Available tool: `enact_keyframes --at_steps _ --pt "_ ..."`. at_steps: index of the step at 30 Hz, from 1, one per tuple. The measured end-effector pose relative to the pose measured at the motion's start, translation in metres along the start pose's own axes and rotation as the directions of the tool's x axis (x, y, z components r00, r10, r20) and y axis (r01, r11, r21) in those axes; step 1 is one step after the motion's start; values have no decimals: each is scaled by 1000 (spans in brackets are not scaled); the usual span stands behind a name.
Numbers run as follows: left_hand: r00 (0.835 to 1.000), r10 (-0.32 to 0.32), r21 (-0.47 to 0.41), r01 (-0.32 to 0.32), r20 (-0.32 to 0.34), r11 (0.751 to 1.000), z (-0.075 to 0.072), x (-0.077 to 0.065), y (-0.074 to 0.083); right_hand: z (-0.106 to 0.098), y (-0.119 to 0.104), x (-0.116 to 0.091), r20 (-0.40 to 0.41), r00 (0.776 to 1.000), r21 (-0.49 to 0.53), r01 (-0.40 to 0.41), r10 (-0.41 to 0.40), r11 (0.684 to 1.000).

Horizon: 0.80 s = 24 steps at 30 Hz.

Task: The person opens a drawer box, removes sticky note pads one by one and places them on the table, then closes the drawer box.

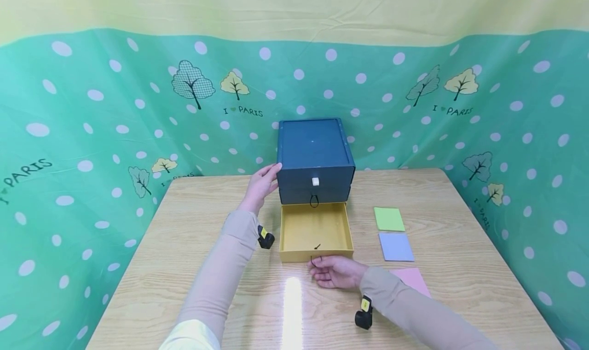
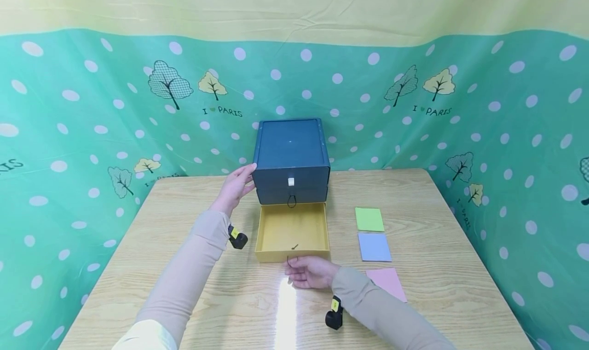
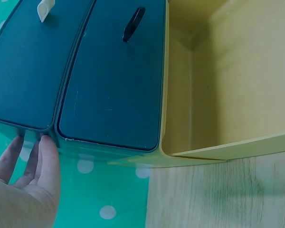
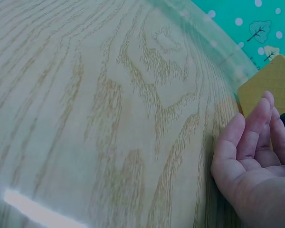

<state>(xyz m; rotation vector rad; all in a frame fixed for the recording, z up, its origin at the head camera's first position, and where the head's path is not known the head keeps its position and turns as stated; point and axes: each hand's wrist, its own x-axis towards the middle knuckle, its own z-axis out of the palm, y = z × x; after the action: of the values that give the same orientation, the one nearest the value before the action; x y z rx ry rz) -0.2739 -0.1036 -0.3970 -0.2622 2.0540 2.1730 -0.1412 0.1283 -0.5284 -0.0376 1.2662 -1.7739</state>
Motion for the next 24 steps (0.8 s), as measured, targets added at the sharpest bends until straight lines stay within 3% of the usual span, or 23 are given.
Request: enact_keyframes --at_steps 24 --pt "1000 -8 7 8 -8 1000 0 -4 3 -5 -11 5 -14 1000 29 7 -7 1000"
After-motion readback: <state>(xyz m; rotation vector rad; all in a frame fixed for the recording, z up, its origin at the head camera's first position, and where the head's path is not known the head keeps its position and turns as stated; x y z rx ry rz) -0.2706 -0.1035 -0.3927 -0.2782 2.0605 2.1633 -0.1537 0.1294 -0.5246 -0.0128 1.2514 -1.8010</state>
